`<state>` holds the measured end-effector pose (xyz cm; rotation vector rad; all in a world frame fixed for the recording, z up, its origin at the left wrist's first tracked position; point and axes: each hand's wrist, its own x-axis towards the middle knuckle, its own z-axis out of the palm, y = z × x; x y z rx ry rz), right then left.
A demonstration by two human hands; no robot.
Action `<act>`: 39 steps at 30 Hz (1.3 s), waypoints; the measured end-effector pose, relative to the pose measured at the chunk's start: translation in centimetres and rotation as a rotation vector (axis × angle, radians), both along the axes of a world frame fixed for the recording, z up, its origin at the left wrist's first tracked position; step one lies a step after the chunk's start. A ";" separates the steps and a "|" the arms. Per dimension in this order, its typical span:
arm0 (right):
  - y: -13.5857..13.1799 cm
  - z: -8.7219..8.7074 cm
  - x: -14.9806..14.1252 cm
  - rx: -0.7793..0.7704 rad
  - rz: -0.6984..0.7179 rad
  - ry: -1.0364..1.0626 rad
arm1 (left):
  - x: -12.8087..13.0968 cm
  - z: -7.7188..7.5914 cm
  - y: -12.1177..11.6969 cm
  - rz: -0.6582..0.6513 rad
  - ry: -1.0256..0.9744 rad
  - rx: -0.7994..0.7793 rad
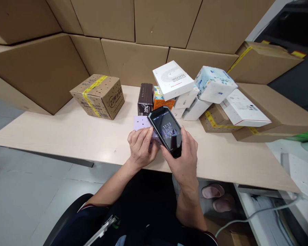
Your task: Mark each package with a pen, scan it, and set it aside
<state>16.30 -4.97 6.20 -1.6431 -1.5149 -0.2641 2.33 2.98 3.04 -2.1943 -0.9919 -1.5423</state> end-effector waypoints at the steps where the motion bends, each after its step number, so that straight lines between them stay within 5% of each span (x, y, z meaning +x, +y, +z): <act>1: 0.0 0.0 0.0 -0.001 0.000 0.000 | 0.0 0.0 0.0 -0.004 -0.002 0.002; 20: 0.1 -0.5 0.0 0.049 0.024 0.096 | -0.2 -0.4 0.2 -0.029 0.004 0.024; 27: -1.0 -0.8 1.7 0.116 -0.077 0.122 | -0.2 -0.4 0.1 -0.018 0.012 0.003; 39: -5.1 -6.0 9.3 -0.047 -0.442 0.072 | -0.2 -0.3 0.2 -0.052 -0.003 0.021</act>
